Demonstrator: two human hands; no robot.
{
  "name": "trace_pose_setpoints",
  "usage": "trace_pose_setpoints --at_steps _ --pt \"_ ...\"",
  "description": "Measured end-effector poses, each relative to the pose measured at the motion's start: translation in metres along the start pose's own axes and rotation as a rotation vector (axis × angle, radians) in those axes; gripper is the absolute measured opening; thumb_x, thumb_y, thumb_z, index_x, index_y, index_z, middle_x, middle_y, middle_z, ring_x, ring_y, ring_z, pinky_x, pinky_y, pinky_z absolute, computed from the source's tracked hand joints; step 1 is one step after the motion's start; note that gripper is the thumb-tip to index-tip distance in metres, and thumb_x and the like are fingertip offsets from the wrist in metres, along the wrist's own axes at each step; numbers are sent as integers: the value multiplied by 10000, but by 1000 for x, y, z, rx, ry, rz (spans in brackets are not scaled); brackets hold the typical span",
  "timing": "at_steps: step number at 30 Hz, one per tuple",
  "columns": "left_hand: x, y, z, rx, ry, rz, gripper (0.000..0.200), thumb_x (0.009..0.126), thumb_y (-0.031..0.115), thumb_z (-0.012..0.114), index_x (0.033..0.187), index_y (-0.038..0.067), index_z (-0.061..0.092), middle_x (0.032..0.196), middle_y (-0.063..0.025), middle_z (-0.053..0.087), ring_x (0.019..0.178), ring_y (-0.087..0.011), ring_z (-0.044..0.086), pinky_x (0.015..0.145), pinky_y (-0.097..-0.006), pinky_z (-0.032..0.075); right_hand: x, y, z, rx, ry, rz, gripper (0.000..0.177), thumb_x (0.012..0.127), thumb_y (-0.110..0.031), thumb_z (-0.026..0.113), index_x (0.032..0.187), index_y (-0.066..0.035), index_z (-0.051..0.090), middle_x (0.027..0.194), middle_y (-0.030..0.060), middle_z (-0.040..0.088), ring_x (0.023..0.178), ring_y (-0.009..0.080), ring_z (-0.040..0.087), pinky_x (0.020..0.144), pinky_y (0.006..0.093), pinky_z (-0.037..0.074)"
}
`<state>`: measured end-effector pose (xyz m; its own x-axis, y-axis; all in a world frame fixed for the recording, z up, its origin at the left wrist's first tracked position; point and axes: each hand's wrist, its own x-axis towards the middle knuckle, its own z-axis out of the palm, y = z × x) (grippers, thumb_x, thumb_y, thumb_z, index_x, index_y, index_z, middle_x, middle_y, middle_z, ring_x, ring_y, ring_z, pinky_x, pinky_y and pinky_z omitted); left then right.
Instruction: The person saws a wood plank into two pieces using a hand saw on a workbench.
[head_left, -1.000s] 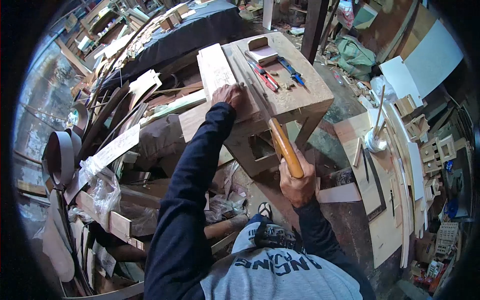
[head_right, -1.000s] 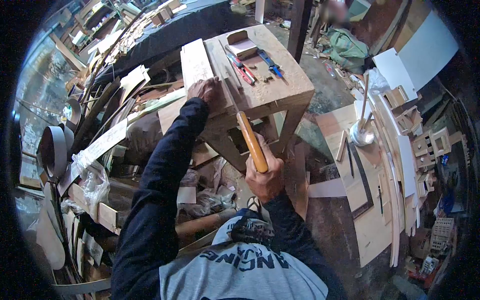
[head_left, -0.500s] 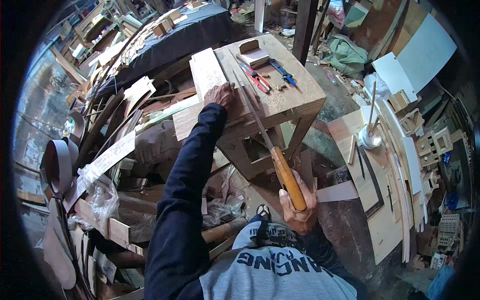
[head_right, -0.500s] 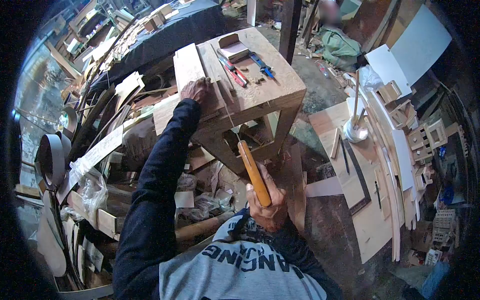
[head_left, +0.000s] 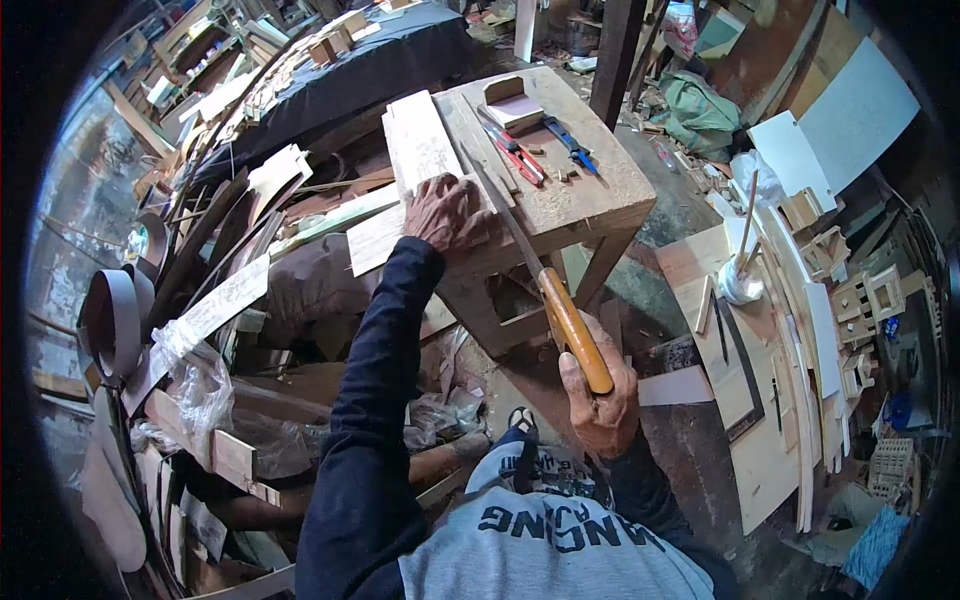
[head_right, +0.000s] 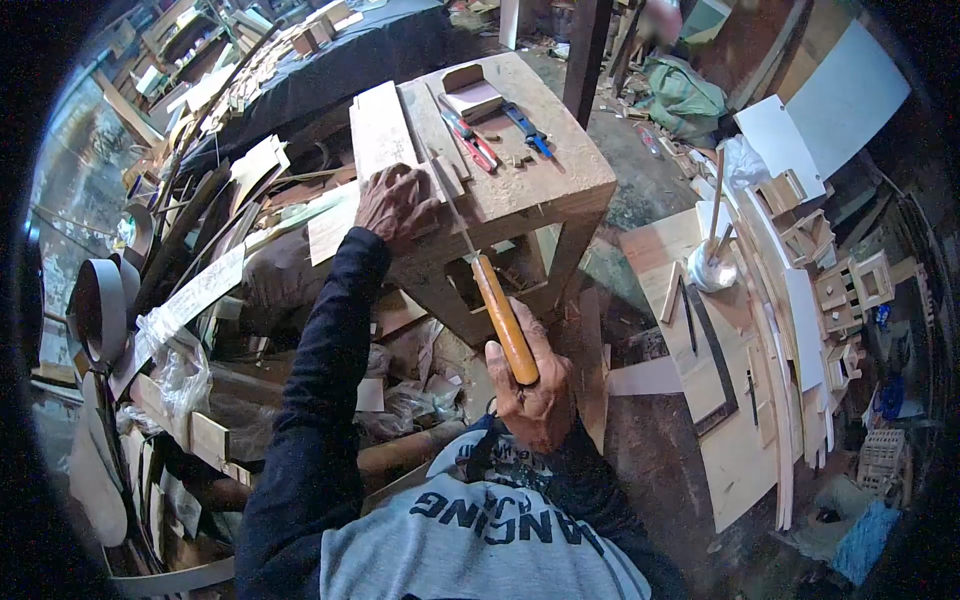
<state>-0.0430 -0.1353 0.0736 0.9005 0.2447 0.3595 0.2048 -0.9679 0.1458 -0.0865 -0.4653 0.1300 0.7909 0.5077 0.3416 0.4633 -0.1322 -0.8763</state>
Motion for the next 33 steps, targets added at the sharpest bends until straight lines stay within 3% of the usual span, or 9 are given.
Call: trace_pose_setpoints --at_steps 4,10,11,15,17,23,27,33 --pt "-5 6 -9 -52 33 26 462 904 417 585 1195 61 631 1270 -207 541 1157 -388 482 1012 -460 374 1 -6 -1 -29 -66 72 471 926 -212 585 1335 6 499 1139 275 632 977 396 673 808 400 542" --pt "-3 6 -6 18 47 74 428 891 381 604 1184 68 613 1228 -197 562 1118 -376 516 985 -463 387 -26 -23 -27 -48 -34 -46 477 911 -187 589 1318 44 497 1174 275 620 989 399 671 812 404 549" --pt "-4 7 -6 34 37 64 426 889 377 606 1184 70 607 1222 -195 562 1116 -375 518 986 -463 386 -31 -37 -33 -76 -35 21 397 889 -149 594 1208 85 548 1048 291 633 965 409 665 794 413 536" --pt "-7 11 -5 19 97 99 384 898 350 583 1165 74 591 1174 -193 553 1132 -374 501 982 -480 386 -51 -36 -44 -122 -63 52 405 892 -157 582 1215 86 548 1067 280 635 921 393 683 762 412 543" --pt "-10 3 3 19 199 162 357 904 333 569 1150 75 592 1147 -193 544 1129 -379 491 974 -490 388 -49 -37 -42 -123 -48 46 400 898 -159 574 1216 83 553 1066 269 640 887 388 689 753 409 542" --pt "-6 -8 12 -39 149 196 371 896 335 558 1139 55 591 1116 -213 528 1082 -408 459 969 -495 373 -12 -28 -14 -92 11 12 368 924 -165 563 1209 68 567 1035 258 653 891 394 677 767 389 537" --pt "-5 -6 9 -30 156 198 386 890 352 557 1129 51 597 1078 -214 524 1078 -407 452 961 -483 366 32 3 18 0 -39 -15 417 913 -148 611 1259 67 523 1065 253 652 937 347 695 769 365 563" --pt "-3 -11 14 42 155 203 374 872 355 577 1097 58 608 1062 -185 533 1038 -370 483 930 -454 370 -8 0 -1 -99 -34 -41 407 909 -126 599 1251 83 527 1110 261 636 938 334 694 788 359 560"
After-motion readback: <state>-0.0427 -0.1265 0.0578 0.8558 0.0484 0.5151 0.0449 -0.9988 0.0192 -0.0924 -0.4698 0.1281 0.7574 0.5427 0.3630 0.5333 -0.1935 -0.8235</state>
